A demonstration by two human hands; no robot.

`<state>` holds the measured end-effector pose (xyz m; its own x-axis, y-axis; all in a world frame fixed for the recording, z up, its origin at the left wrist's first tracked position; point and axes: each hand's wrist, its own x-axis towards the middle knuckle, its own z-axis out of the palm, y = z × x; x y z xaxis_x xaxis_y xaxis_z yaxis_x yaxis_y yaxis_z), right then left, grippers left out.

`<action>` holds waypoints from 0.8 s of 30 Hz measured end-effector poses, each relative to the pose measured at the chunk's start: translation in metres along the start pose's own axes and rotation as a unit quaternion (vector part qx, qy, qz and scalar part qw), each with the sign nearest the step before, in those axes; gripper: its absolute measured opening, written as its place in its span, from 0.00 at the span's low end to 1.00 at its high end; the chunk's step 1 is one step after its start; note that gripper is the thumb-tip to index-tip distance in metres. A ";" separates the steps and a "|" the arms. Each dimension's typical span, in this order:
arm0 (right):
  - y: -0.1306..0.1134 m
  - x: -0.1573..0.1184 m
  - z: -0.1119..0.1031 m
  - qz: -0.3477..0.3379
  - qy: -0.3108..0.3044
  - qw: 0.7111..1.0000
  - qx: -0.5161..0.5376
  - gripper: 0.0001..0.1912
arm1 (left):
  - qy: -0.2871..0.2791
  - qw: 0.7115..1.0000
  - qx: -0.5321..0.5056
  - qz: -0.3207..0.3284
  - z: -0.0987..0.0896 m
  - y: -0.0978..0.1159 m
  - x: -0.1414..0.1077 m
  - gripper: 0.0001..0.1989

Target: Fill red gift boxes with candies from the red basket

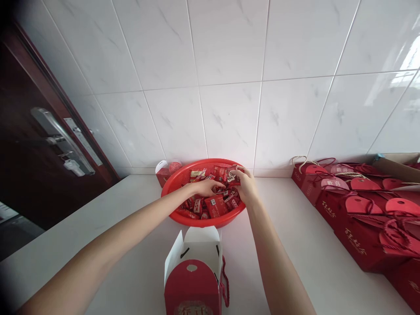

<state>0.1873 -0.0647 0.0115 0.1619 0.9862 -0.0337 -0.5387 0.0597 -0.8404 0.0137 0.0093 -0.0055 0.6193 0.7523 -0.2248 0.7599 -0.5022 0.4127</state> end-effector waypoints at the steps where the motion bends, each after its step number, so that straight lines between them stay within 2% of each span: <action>1: 0.000 0.000 0.000 0.000 0.002 1.000 -0.001 0.14 | 0.001 1.000 -0.003 -0.001 0.000 0.000 0.000 0.32; 6: -0.001 -0.002 0.003 0.002 0.006 1.000 -0.002 0.12 | 0.043 0.999 -0.022 0.014 0.002 0.005 -0.003 0.28; 10: -0.003 -0.004 0.005 0.001 0.009 1.000 -0.005 0.11 | 0.119 0.991 -0.051 0.044 -0.009 0.010 -0.005 0.20; 13: -0.003 -0.005 0.006 0.000 0.011 1.000 -0.007 0.11 | 0.187 0.977 -0.079 0.067 -0.020 0.010 -0.005 0.21; 15: -0.003 -0.004 0.006 0.000 0.012 1.000 -0.008 0.11 | 0.212 0.970 -0.089 0.081 -0.025 0.008 -0.006 0.23; 19: -0.002 -0.003 0.004 -0.002 0.008 1.000 -0.008 0.12 | 0.198 0.974 -0.075 0.085 -0.026 0.000 -0.008 0.22; 24: 0.000 -0.001 0.002 -0.010 0.000 1.000 -0.010 0.13 | 0.138 0.989 -0.018 0.056 -0.016 -0.001 -0.006 0.17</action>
<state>0.1854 -0.0650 0.0126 0.1724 0.9849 -0.0172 -0.5185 0.0759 -0.8517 0.0059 0.0122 0.0095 0.6179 0.7830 0.0715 0.6792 -0.5773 0.4531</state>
